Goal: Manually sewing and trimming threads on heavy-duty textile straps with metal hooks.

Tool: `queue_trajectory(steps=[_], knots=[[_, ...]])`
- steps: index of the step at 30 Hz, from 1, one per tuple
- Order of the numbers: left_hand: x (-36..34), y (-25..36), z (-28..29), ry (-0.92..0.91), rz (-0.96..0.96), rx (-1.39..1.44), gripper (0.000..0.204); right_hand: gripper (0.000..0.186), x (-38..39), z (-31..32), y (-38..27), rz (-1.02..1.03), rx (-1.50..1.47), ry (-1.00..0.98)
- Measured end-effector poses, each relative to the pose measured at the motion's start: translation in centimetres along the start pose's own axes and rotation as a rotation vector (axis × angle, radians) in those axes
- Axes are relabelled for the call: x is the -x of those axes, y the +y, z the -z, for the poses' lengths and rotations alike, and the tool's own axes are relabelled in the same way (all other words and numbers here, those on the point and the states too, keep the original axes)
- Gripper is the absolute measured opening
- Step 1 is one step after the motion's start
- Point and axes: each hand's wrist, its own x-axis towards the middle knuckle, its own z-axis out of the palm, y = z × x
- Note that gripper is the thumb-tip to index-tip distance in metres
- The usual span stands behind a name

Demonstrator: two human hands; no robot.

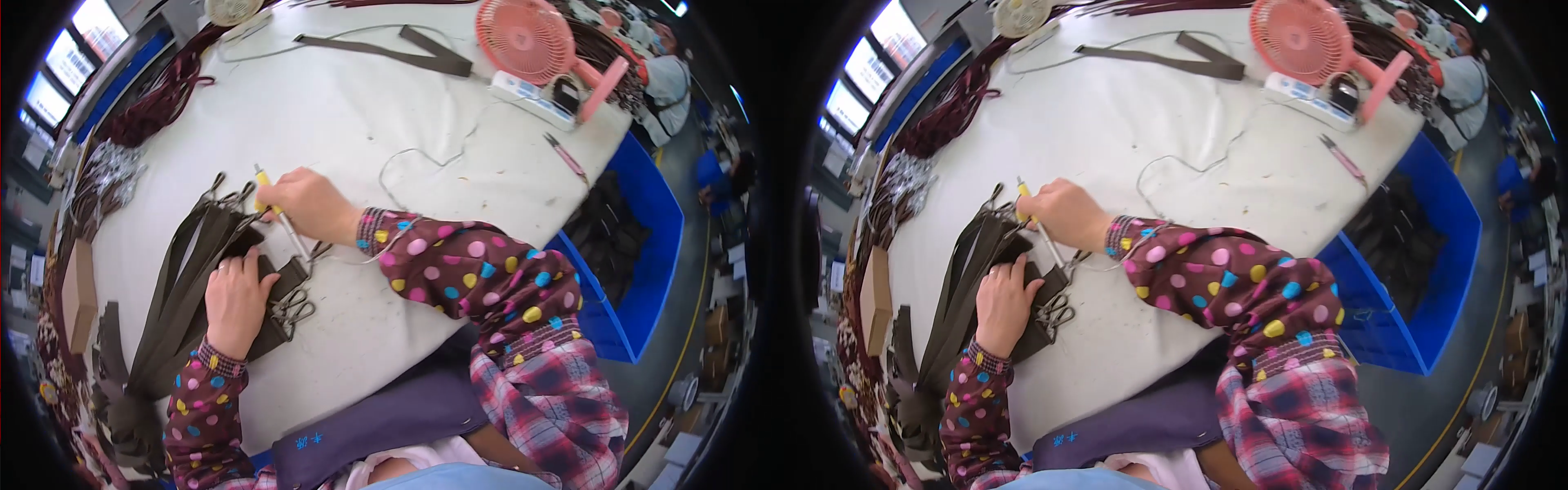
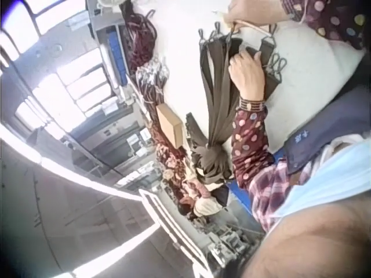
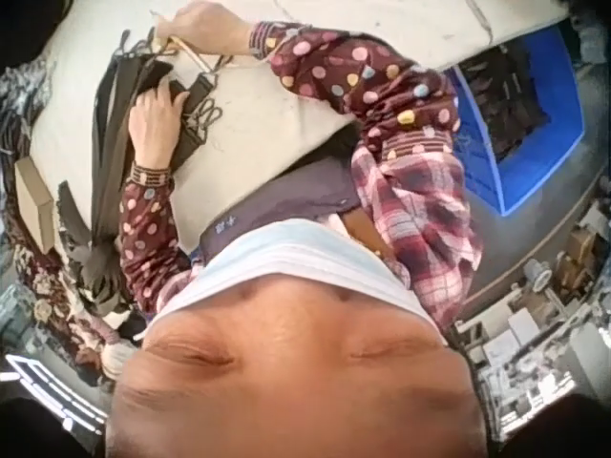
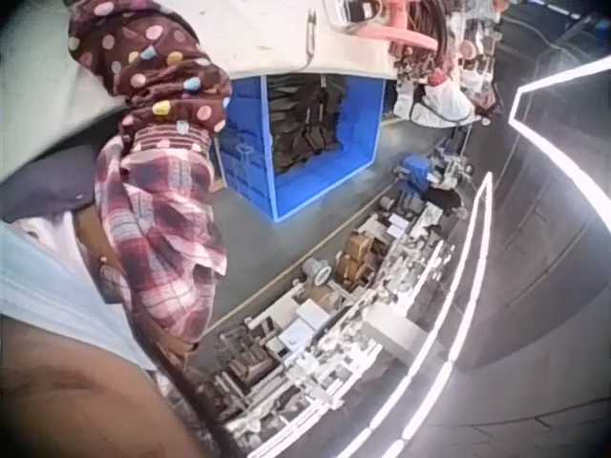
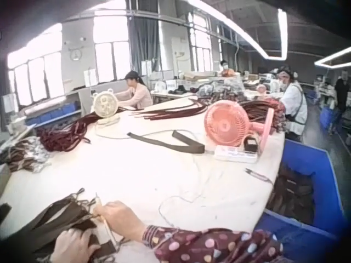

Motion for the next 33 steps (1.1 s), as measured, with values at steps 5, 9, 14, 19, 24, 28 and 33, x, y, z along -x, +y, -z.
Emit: queue_trajectory(steps=[5, 9, 14, 19, 24, 28, 33], knots=[[-0.2, -2.1, 0.8, -0.109, 0.097, 0.277, 0.043, 0.017, -0.8, -0.3, -1.0, 0.013, 0.035, 0.0], [-2.3, -2.3, 1.7, -0.22, 0.188, 0.517, 0.029, 0.016, -1.2, 0.8, -1.1, 0.027, 0.049, 0.023], [-2.1, -2.7, 2.6, -0.112, 0.18, 0.912, 0.032, 0.014, -1.6, 1.7, -1.8, 0.079, -0.021, 0.096], [-0.4, -5.4, -2.3, -0.091, 0.13, 1.433, 0.026, 0.013, -0.9, 0.1, -1.1, -0.054, 0.097, -0.071], [-0.4, -5.3, -3.0, 0.044, 0.074, 0.696, 0.018, 0.019, 1.1, 1.2, 0.3, -0.215, -0.048, -0.179], [1.1, -4.7, -0.9, 0.073, 0.062, 0.473, 0.024, 0.022, 1.2, 3.5, -0.2, -0.328, 0.001, -0.225], [7.4, -4.4, 2.5, -0.051, -0.003, 0.583, 0.055, 0.032, 1.0, 3.0, -1.6, -0.308, -0.091, -0.381]])
